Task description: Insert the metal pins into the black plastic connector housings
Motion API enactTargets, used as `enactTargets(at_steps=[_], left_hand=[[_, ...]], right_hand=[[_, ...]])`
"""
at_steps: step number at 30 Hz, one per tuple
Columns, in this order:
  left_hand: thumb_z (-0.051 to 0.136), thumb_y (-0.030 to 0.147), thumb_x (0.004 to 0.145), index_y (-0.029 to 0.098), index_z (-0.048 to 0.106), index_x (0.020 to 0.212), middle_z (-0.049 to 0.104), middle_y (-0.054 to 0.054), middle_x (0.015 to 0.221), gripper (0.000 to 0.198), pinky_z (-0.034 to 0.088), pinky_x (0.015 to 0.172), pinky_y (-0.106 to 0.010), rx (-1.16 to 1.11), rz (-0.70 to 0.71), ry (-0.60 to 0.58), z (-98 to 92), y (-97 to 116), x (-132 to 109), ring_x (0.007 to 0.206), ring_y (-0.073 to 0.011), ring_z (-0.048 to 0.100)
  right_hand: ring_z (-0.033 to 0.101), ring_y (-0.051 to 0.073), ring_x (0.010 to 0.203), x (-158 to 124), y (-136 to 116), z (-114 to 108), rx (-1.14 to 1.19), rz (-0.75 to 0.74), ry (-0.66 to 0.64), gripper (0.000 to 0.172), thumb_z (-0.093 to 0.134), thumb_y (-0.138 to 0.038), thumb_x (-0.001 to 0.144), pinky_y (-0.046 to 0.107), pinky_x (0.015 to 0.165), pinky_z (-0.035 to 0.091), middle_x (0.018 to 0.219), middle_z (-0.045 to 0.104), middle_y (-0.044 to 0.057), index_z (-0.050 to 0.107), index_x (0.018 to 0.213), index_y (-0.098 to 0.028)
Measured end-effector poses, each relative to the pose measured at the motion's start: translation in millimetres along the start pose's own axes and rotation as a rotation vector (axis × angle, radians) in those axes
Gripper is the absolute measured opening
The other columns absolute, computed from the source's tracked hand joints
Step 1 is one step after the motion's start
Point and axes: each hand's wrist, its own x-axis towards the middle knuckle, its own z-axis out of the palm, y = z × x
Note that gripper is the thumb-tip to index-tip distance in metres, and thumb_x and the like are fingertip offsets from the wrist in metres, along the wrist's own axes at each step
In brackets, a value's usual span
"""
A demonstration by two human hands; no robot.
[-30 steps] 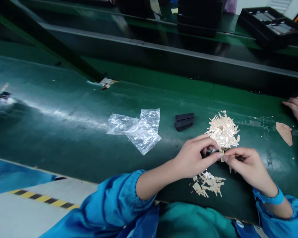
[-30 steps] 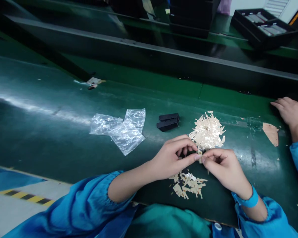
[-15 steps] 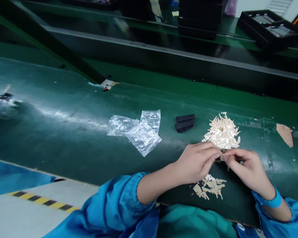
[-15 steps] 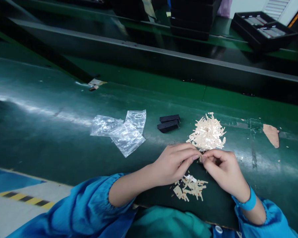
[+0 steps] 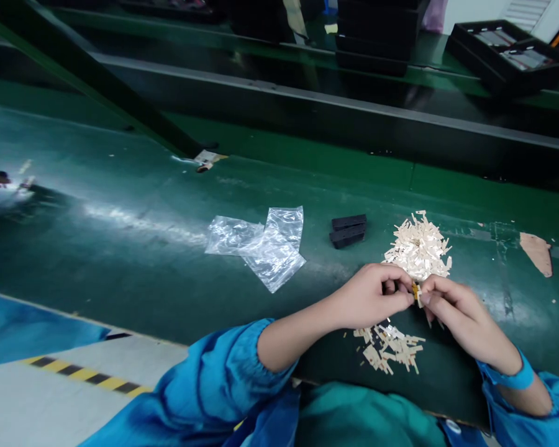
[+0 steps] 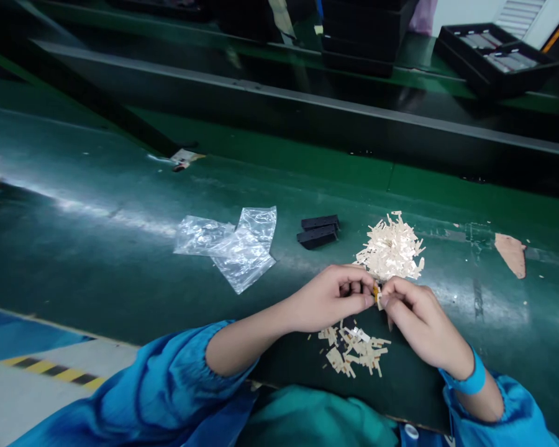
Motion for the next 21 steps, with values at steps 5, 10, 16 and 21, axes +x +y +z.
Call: enactTargets(at_steps=[5,10,16,21], left_hand=[[0.071,0.030,0.081,0.014,0.072,0.082,0.059,0.003,0.066,0.016,0.035,0.055,-0.021,-0.316,-0.109,-0.096,-2.8,-0.5,2.8,0.057,-0.0079,0.046],[0.068,0.027,0.082,0.015,0.073,0.079,0.059,0.003,0.063,0.014,0.036,0.054,-0.020,-0.207,-0.079,-0.040,-1.5,-1.1,0.8,0.057,-0.0081,0.047],[0.065,0.022,0.083,0.019,0.076,0.082,0.067,0.002,0.070,0.011,0.039,0.056,-0.022,0.238,0.081,0.224,3.4,-4.2,-2.1,0.059,-0.0102,0.054],[0.063,0.022,0.087,0.020,0.075,0.091,0.072,0.001,0.078,0.013,0.048,0.065,-0.024,0.365,0.260,0.199,7.2,-8.4,-6.0,0.066,-0.0119,0.062]], right_hand=[[0.047,0.015,0.065,1.2,-2.4,0.2,-0.070,-0.051,-0.027,0.019,0.048,-0.021,0.099,0.028,0.061,0.035,0.069,0.052,-0.004,0.055,0.081,-0.022],[0.051,0.016,0.064,1.6,1.4,2.6,-0.124,-0.066,0.048,0.018,0.051,-0.023,0.099,0.029,0.061,0.039,0.071,0.058,-0.002,0.059,0.083,-0.022],[0.056,0.018,0.062,2.8,4.5,9.3,-0.387,-0.205,0.389,0.013,0.065,-0.027,0.093,0.032,0.061,0.042,0.076,0.070,0.003,0.070,0.083,-0.022],[0.057,0.017,0.060,4.4,5.0,16.0,-0.394,-0.218,0.345,0.013,0.063,-0.022,0.092,0.032,0.059,0.044,0.077,0.073,0.003,0.074,0.085,-0.021]])
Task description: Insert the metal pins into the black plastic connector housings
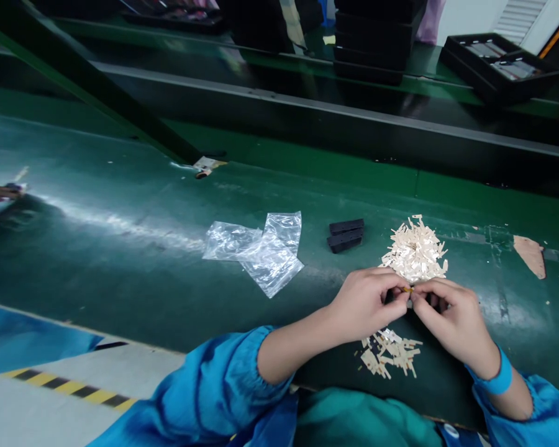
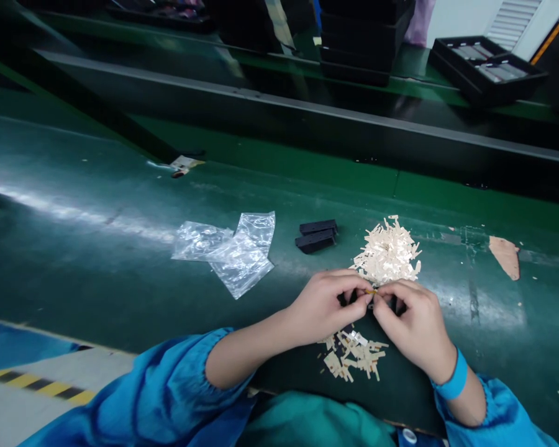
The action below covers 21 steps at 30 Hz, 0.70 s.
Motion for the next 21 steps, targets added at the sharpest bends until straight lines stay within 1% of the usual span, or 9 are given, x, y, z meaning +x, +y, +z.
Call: enactTargets(at_steps=[6,12,15,17,19,21], left_hand=[[0.057,0.020,0.092,0.019,0.072,0.090,0.072,0.000,0.079,0.015,0.052,0.071,-0.025,0.124,0.155,-0.039,-1.0,0.7,-0.4,0.072,-0.0139,0.066],[0.054,0.018,0.092,0.019,0.072,0.092,0.073,-0.001,0.082,0.018,0.054,0.071,-0.027,0.168,0.229,-0.093,-4.6,0.7,0.6,0.075,-0.0143,0.067],[0.056,0.018,0.091,0.019,0.073,0.090,0.073,-0.001,0.081,0.017,0.055,0.071,-0.027,0.081,0.228,-0.067,-7.8,2.5,0.7,0.074,-0.0138,0.067],[0.058,0.017,0.090,0.018,0.073,0.090,0.073,-0.002,0.080,0.015,0.055,0.069,-0.026,-0.024,0.211,-0.021,-10.7,4.6,0.7,0.072,-0.0132,0.067],[0.061,0.016,0.090,0.018,0.074,0.090,0.074,-0.002,0.079,0.014,0.055,0.068,-0.026,-0.120,0.190,0.022,-13.9,6.7,0.8,0.070,-0.0129,0.066],[0.061,0.017,0.091,0.018,0.075,0.091,0.074,-0.003,0.081,0.013,0.057,0.070,-0.027,-0.168,0.187,0.042,-17.2,8.3,1.0,0.071,-0.0135,0.066]], right_hand=[[0.055,0.016,0.056,-1.0,-1.0,1.7,0.011,-0.007,0.002,0.018,0.060,-0.017,0.088,0.030,0.057,0.043,0.065,0.067,0.001,0.073,0.075,-0.020],[0.055,0.016,0.053,-0.5,1.3,0.7,0.110,0.099,-0.048,0.019,0.061,-0.018,0.083,0.028,0.052,0.041,0.061,0.066,0.001,0.074,0.070,-0.020],[0.058,0.018,0.055,0.3,5.8,-0.9,0.156,0.175,-0.038,0.019,0.060,-0.020,0.083,0.029,0.052,0.043,0.066,0.071,0.003,0.074,0.070,-0.020],[0.058,0.018,0.056,1.4,10.0,-3.0,0.111,0.199,-0.006,0.018,0.060,-0.021,0.082,0.029,0.054,0.043,0.067,0.072,0.003,0.074,0.071,-0.021],[0.055,0.018,0.055,3.4,13.8,-5.8,-0.014,0.202,0.034,0.018,0.062,-0.022,0.083,0.030,0.054,0.041,0.063,0.068,0.002,0.071,0.067,-0.021],[0.051,0.017,0.053,6.0,15.5,-8.4,-0.117,0.195,0.072,0.028,0.065,-0.028,0.086,0.030,0.055,0.038,0.056,0.060,0.001,0.063,0.059,-0.022]])
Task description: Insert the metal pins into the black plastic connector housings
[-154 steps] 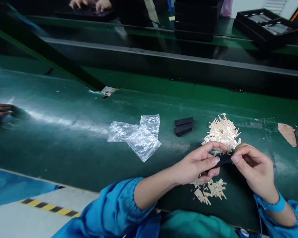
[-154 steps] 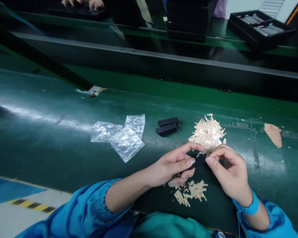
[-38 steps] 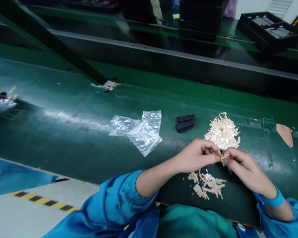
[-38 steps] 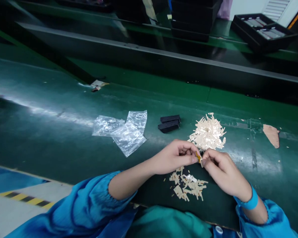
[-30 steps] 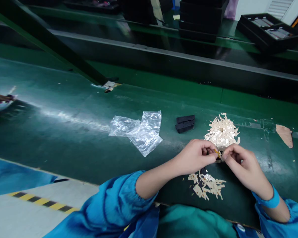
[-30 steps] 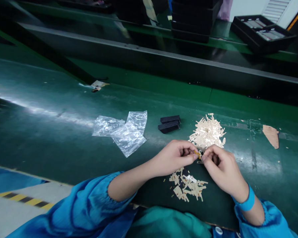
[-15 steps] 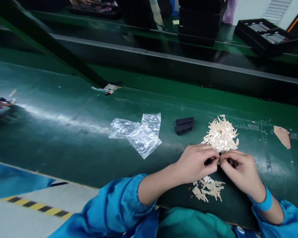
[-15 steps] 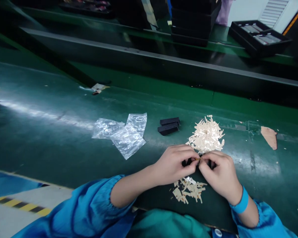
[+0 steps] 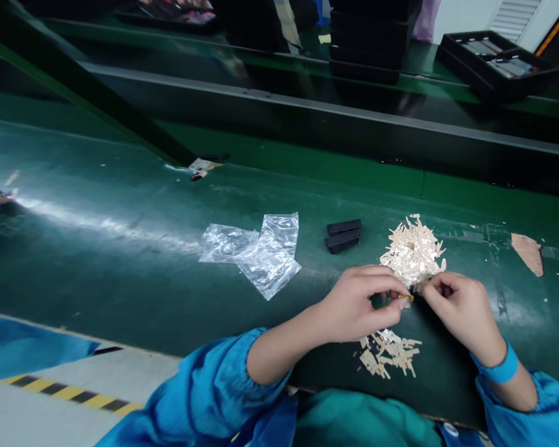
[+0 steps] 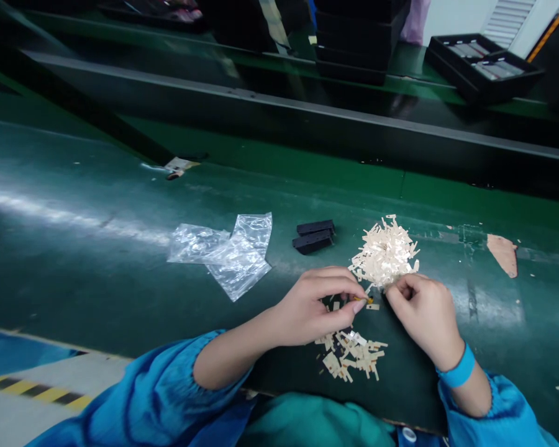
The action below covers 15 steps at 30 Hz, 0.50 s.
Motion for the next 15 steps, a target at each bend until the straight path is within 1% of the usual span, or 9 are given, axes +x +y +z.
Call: enactTargets(at_steps=[2,3,5,7,8,9,12,14,15], left_hand=[[0.061,0.019,0.093,0.019,0.076,0.093,0.075,-0.005,0.086,0.015,0.058,0.073,-0.030,0.001,0.026,-0.018,-3.0,1.4,0.7,0.076,-0.0146,0.067],[0.061,0.019,0.094,0.019,0.076,0.095,0.074,-0.006,0.089,0.015,0.058,0.074,-0.031,0.013,0.047,-0.033,-4.5,1.8,1.0,0.078,-0.0152,0.067],[0.061,0.020,0.095,0.020,0.077,0.097,0.072,-0.007,0.093,0.016,0.059,0.076,-0.031,0.051,0.093,-0.054,-7.2,2.2,1.5,0.082,-0.0161,0.067],[0.061,0.019,0.096,0.020,0.078,0.100,0.070,-0.008,0.097,0.017,0.059,0.077,-0.031,0.105,0.149,-0.048,-9.8,1.6,1.7,0.086,-0.0166,0.067],[0.061,0.018,0.097,0.021,0.078,0.102,0.070,-0.008,0.100,0.018,0.059,0.079,-0.031,0.132,0.175,-0.044,-11.0,1.0,1.6,0.088,-0.0166,0.067],[0.060,0.017,0.097,0.021,0.078,0.103,0.069,-0.008,0.103,0.019,0.059,0.080,-0.032,0.158,0.195,-0.045,-12.1,0.1,1.3,0.090,-0.0167,0.067],[0.061,0.020,0.099,0.025,0.078,0.108,0.069,-0.007,0.107,0.019,0.059,0.085,-0.033,0.200,0.194,-0.056,-13.4,-3.2,-0.2,0.095,-0.0177,0.067],[0.067,0.026,0.096,0.027,0.075,0.117,0.069,-0.007,0.108,0.023,0.059,0.087,-0.036,0.166,0.132,-0.019,-11.9,-5.1,-1.2,0.098,-0.0194,0.067],[0.071,0.027,0.093,0.026,0.073,0.123,0.070,-0.008,0.110,0.030,0.059,0.088,-0.037,0.133,0.082,0.015,-10.3,-5.7,-1.5,0.100,-0.0205,0.068]], right_hand=[[0.049,0.017,0.054,2.5,-1.9,-1.8,0.079,0.025,-0.008,0.039,0.065,-0.039,0.091,0.030,0.054,0.038,0.056,0.057,0.001,0.059,0.057,-0.022],[0.049,0.016,0.053,3.2,-4.0,-2.4,0.193,0.067,-0.064,0.041,0.063,-0.044,0.093,0.028,0.052,0.039,0.056,0.057,0.001,0.061,0.060,-0.021],[0.048,0.014,0.049,3.0,-8.8,-3.0,0.500,0.213,-0.281,0.043,0.060,-0.053,0.095,0.025,0.045,0.037,0.059,0.060,0.001,0.068,0.070,-0.019],[0.046,0.011,0.044,1.0,-12.5,-3.2,0.780,0.380,-0.529,0.046,0.061,-0.057,0.093,0.022,0.038,0.031,0.060,0.062,0.002,0.071,0.073,-0.017],[0.045,0.010,0.043,-0.3,-13.5,-3.3,0.886,0.444,-0.613,0.045,0.064,-0.056,0.091,0.021,0.037,0.029,0.060,0.063,0.002,0.072,0.072,-0.017],[0.045,0.010,0.043,-1.6,-13.8,-3.4,0.971,0.487,-0.659,0.040,0.068,-0.052,0.088,0.020,0.036,0.027,0.062,0.064,0.003,0.072,0.071,-0.016],[0.040,0.008,0.042,-3.7,-13.7,-4.6,1.095,0.516,-0.671,0.022,0.078,-0.038,0.078,0.020,0.038,0.026,0.061,0.064,0.001,0.073,0.074,-0.017],[0.038,0.008,0.043,-3.9,-14.4,-4.9,1.097,0.487,-0.619,0.019,0.080,-0.035,0.075,0.022,0.040,0.027,0.059,0.063,0.000,0.073,0.072,-0.017],[0.038,0.009,0.044,-3.9,-15.1,-4.6,1.081,0.467,-0.571,0.020,0.081,-0.035,0.076,0.022,0.042,0.028,0.057,0.061,0.000,0.073,0.071,-0.017]])
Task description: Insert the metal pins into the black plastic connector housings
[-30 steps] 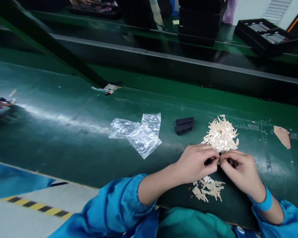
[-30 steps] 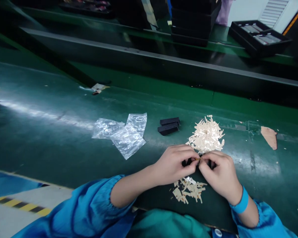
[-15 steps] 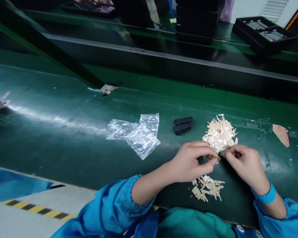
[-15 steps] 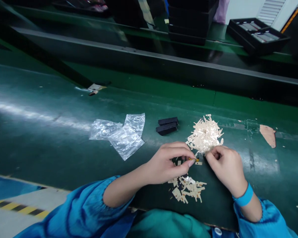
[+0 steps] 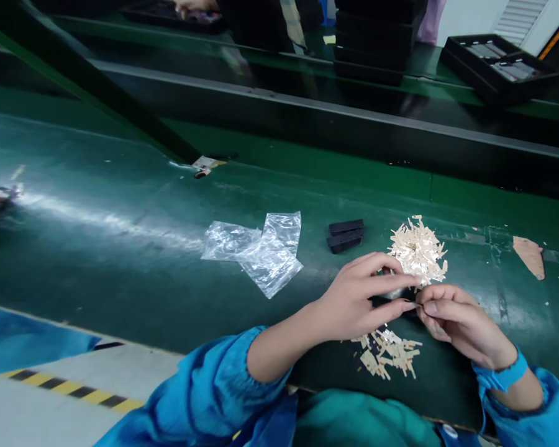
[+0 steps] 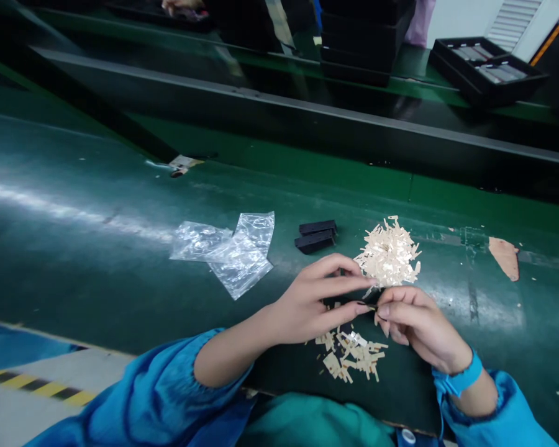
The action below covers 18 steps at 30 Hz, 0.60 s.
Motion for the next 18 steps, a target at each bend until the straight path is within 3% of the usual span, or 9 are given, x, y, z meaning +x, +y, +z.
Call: enactTargets(at_steps=[2,5,7,11,14,18], left_hand=[[0.075,0.025,0.087,0.023,0.071,0.127,0.072,-0.009,0.111,0.040,0.059,0.087,-0.037,-0.083,-0.132,0.047,4.5,0.6,0.1,0.097,-0.0206,0.069],[0.073,0.022,0.088,0.018,0.078,0.111,0.077,-0.007,0.101,0.024,0.060,0.072,-0.030,-0.242,-0.297,0.049,12.1,4.4,1.8,0.081,-0.0166,0.071],[0.071,0.021,0.090,0.016,0.080,0.097,0.079,-0.007,0.095,0.013,0.060,0.071,-0.028,-0.341,-0.318,0.058,16.1,7.6,3.2,0.080,-0.0162,0.073],[0.067,0.019,0.091,0.015,0.080,0.086,0.079,-0.007,0.089,0.014,0.058,0.073,-0.027,-0.355,-0.324,0.117,17.7,10.3,4.4,0.082,-0.0169,0.073],[0.068,0.020,0.089,0.015,0.080,0.087,0.079,-0.007,0.090,0.013,0.054,0.063,-0.025,-0.284,-0.388,0.113,15.8,9.0,3.6,0.076,-0.0160,0.071],[0.067,0.019,0.085,0.018,0.079,0.088,0.077,-0.003,0.084,0.013,0.049,0.059,-0.023,-0.222,-0.401,-0.009,14.9,8.7,2.5,0.069,-0.0134,0.066]], right_hand=[[0.040,0.009,0.046,0.8,1.0,2.3,-0.039,-0.100,0.118,0.024,0.082,-0.037,0.078,0.023,0.044,0.030,0.055,0.060,-0.001,0.074,0.069,-0.017],[0.043,0.010,0.048,2.5,4.9,6.3,-0.125,-0.238,0.284,0.025,0.082,-0.040,0.081,0.023,0.046,0.033,0.056,0.062,0.000,0.078,0.072,-0.018],[0.049,0.012,0.051,3.1,7.7,8.9,-0.214,-0.287,0.296,0.023,0.081,-0.040,0.083,0.025,0.049,0.040,0.061,0.068,0.002,0.081,0.074,-0.019],[0.065,0.019,0.064,2.5,11.1,13.2,-0.363,-0.375,0.292,0.018,0.080,-0.038,0.083,0.031,0.062,0.053,0.078,0.079,0.007,0.085,0.086,-0.021],[0.063,0.018,0.062,2.1,11.2,15.2,-0.453,-0.446,0.388,0.018,0.082,-0.036,0.082,0.030,0.056,0.050,0.079,0.076,0.006,0.083,0.092,-0.021],[0.059,0.016,0.061,2.3,10.5,16.4,-0.486,-0.524,0.435,0.014,0.082,-0.033,0.081,0.027,0.054,0.048,0.073,0.067,0.002,0.079,0.088,-0.021]])
